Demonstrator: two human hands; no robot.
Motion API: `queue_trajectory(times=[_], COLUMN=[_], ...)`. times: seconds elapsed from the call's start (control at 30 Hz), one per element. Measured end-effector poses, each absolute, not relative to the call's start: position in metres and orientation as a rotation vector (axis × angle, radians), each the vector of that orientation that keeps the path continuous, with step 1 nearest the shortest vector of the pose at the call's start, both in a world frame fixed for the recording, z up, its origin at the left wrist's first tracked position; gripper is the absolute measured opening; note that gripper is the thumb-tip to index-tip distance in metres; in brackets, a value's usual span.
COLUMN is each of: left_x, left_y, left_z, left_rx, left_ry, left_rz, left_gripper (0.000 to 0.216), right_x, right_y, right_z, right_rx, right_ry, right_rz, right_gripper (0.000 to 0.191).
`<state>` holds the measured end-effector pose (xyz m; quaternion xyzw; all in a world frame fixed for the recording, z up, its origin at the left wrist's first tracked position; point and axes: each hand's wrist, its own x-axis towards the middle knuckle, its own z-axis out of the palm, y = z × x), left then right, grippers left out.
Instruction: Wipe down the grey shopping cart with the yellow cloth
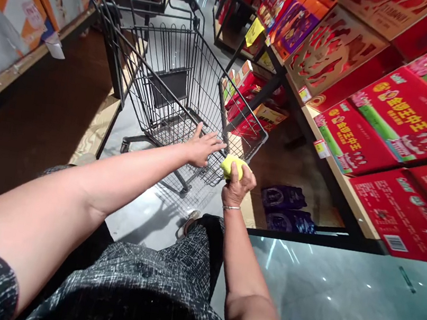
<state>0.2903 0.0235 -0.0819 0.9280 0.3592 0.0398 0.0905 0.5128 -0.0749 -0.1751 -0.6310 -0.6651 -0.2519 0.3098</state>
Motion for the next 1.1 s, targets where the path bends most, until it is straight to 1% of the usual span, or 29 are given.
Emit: queue_trajectory(times=[0.13,0.27,0.47,0.6,0.73,0.9,1.0,1.1], left_x=[0.297,0.295,0.285,0.271,0.258,0.244,0.235,0.225], left_y=[0.017,0.020,0.020,0.018,0.014,0.007,0.002,-0.004], left_z=[-0.086,-0.086,-0.088,-0.091,-0.089,-0.096,-0.100,-0.098], left_rx=[2.779,2.722,2.694,2.705,2.685,2.646,2.620,2.585], left_ry=[1.092,1.128,1.069,1.024,1.005,1.054,1.081,1.105], left_rz=[0.172,0.187,0.229,0.252,0.244,0.290,0.318,0.332], left_gripper=[0.075,0.069,0.065,0.065,0.065,0.066,0.065,0.059], right_x=[0.500,0.493,0.487,0.480,0.464,0.440,0.431,0.424], right_y=[-0.068,-0.068,-0.087,-0.102,-0.122,-0.148,-0.156,-0.159], right_z=[-0.202,-0.207,-0.198,-0.198,-0.210,-0.235,-0.223,-0.182], right_rx=[-1.729,-1.774,-1.929,-1.921,-1.973,-2.092,-2.005,-1.651], right_ry=[-1.630,-1.610,-1.693,-1.754,-1.839,-1.985,-2.055,-2.219], right_rz=[-0.644,-0.606,-0.332,-0.295,-0.280,-0.113,-0.018,0.050], right_gripper=[0.050,0.051,0.052,0.054,0.057,0.060,0.064,0.067])
